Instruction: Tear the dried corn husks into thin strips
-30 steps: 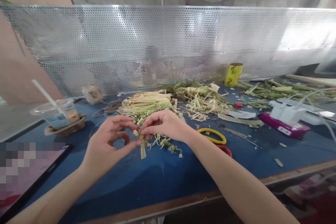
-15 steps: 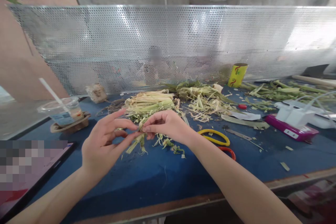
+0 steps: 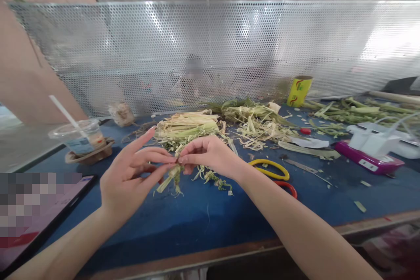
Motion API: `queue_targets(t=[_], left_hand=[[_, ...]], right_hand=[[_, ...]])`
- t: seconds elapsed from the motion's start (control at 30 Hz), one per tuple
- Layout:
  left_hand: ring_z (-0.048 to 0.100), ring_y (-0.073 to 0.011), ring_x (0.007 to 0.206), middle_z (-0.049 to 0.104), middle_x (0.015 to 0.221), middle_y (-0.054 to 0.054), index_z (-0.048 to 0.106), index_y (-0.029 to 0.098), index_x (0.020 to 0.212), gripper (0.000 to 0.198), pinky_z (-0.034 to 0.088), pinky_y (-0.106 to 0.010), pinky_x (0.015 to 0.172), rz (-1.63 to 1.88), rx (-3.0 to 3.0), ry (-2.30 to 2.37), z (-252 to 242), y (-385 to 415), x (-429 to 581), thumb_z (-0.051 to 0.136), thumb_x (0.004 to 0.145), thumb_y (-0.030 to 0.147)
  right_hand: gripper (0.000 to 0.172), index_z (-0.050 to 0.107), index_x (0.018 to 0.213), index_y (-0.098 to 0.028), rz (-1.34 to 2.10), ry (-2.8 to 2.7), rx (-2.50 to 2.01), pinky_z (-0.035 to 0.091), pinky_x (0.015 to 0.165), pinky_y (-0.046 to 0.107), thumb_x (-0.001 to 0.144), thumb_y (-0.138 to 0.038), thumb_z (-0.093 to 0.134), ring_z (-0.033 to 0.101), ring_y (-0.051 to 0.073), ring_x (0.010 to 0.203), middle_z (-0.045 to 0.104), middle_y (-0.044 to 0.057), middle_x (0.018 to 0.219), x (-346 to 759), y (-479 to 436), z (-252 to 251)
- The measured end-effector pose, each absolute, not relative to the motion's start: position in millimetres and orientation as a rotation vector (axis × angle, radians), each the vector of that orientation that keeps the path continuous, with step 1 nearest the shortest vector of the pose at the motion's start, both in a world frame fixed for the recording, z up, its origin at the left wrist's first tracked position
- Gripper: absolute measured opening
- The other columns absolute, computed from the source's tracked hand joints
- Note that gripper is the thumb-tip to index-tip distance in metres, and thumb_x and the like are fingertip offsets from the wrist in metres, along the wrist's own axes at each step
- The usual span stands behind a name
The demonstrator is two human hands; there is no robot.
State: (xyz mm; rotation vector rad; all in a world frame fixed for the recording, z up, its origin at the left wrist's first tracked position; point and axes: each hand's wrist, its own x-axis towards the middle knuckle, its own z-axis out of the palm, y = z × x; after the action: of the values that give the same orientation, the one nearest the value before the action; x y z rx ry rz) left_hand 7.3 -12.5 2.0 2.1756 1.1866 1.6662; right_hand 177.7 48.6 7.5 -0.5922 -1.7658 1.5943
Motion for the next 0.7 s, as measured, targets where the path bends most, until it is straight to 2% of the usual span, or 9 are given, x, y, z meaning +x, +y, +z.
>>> queue_targets(t=[0.13, 0.23, 0.37, 0.43, 0.57, 0.7], left_hand=[[0.064, -0.0181, 0.076, 0.067, 0.068, -0.002, 0.039, 0.017, 0.118, 0.051, 0.05, -0.02, 0.045, 1.562, 2.035, 1.268, 4.4, -11.1, 5.8, 0.061, 0.072, 0.02], [0.063, -0.0178, 0.081, 0.068, 0.072, -0.001, 0.044, 0.02, 0.114, 0.043, 0.053, -0.026, 0.058, 1.548, 2.284, 1.116, 3.5, -11.0, 2.6, 0.058, 0.074, 0.014], [0.063, -0.0156, 0.081, 0.07, 0.077, 0.003, 0.038, 0.028, 0.121, 0.058, 0.049, -0.03, 0.076, 1.462, 2.68, 0.79, 5.8, -13.8, -0.9, 0.056, 0.072, 0.003], [0.063, -0.0159, 0.079, 0.071, 0.076, 0.003, 0.032, 0.029, 0.126, 0.065, 0.048, -0.031, 0.075, 1.407, 2.716, 0.712, 7.9, -14.4, -1.6, 0.057, 0.072, 0.003], [0.06, -0.0166, 0.07, 0.07, 0.071, 0.001, 0.028, 0.026, 0.129, 0.064, 0.046, -0.033, 0.071, 1.306, 2.694, 0.66, 8.6, -11.8, -2.0, 0.058, 0.074, 0.012], [0.057, -0.0166, 0.078, 0.07, 0.081, -0.001, 0.02, 0.029, 0.133, 0.075, 0.044, -0.031, 0.071, 1.253, 2.698, 0.695, 6.7, -8.1, -2.6, 0.061, 0.072, 0.014]], right_hand=[[0.011, 0.063, 0.069, -0.013, 1.514, -1.889, -0.677, 0.05, 0.061, 0.024, 0.066, -0.023, 0.066, 0.059, 0.009, 0.056, 0.062, -0.001, 0.058, 179.4, 46.0, 11.5], [0.011, 0.063, 0.071, -0.014, 1.479, -1.918, -0.747, 0.05, 0.062, 0.024, 0.066, -0.023, 0.065, 0.06, 0.01, 0.056, 0.062, 0.0, 0.057, 180.3, 46.0, 11.6], [0.009, 0.063, 0.074, -0.013, 1.537, -1.974, -0.691, 0.05, 0.06, 0.023, 0.066, -0.019, 0.064, 0.061, 0.011, 0.058, 0.063, 0.001, 0.061, 182.0, 45.0, 11.4], [0.008, 0.063, 0.074, -0.014, 1.593, -2.022, -0.637, 0.05, 0.06, 0.023, 0.067, -0.017, 0.063, 0.061, 0.011, 0.059, 0.063, 0.0, 0.062, 183.5, 43.4, 12.2], [0.006, 0.063, 0.073, -0.014, 1.688, -2.101, -0.532, 0.05, 0.063, 0.023, 0.069, -0.016, 0.06, 0.062, 0.01, 0.059, 0.063, -0.001, 0.063, 186.9, 41.8, 13.5], [0.007, 0.064, 0.073, -0.014, 1.715, -2.125, -0.476, 0.05, 0.063, 0.022, 0.068, -0.016, 0.061, 0.062, 0.01, 0.06, 0.064, -0.001, 0.064, 188.4, 42.8, 12.9]])
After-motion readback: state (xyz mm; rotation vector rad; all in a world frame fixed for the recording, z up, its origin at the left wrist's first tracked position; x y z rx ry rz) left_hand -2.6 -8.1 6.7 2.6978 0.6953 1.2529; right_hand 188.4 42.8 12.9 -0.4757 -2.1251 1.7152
